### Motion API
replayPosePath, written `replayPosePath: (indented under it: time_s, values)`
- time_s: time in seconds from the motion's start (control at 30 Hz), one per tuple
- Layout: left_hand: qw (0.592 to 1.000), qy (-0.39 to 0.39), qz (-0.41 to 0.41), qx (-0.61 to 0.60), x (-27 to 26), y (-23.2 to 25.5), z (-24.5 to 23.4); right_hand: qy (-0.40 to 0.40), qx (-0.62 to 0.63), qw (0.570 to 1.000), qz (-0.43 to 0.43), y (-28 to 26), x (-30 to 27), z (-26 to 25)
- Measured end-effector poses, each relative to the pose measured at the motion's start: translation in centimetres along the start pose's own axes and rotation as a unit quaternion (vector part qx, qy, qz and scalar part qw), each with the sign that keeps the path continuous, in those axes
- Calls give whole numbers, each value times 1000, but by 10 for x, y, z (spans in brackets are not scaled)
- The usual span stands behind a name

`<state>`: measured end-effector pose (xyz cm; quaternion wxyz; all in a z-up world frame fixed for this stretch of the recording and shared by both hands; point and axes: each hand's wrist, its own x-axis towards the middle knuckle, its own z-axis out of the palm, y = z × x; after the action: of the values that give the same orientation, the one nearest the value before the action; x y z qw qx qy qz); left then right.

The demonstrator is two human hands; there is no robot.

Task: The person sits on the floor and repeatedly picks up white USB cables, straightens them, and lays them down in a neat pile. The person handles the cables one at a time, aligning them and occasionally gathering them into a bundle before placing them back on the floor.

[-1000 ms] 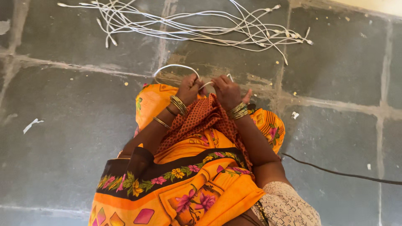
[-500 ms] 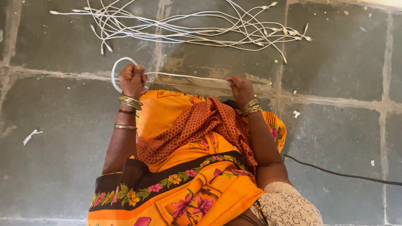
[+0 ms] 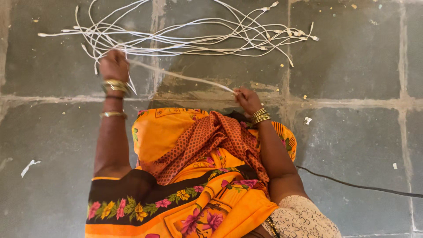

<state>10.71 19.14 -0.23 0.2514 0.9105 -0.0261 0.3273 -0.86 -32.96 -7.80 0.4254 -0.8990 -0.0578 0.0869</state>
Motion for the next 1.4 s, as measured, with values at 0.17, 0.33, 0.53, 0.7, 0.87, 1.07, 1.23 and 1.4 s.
replayPosePath:
  time_s: [0.17, 0.33, 0.53, 0.7, 0.87, 1.07, 1.23, 1.4]
  values:
    - [985, 150, -22, 79, 76, 18, 6, 50, 234, 966, -98, -24, 10, 12]
    - [993, -27, -69, 92, -18, 131, 72, 30, 92, 991, -93, -36, 7, 21]
    - [898, -396, 127, -141, -170, 223, 103, 2, 42, 990, -136, -45, -4, 32]
    - [888, -426, 46, -170, -180, 196, 130, 3, 48, 997, -61, -50, -2, 28]
    - [897, -382, 29, -218, -193, 183, 157, -37, -154, 983, 88, -32, 9, 24]
    - [884, -433, -20, -177, -190, 186, 167, 0, -229, 973, 6, -1, 50, 30]
    - [866, -477, -44, -146, -190, 184, 168, 15, -354, 934, 42, -1, 108, 34]
    - [878, -452, -17, -154, -196, 182, 178, 5, -471, 881, 51, 6, 171, 25]
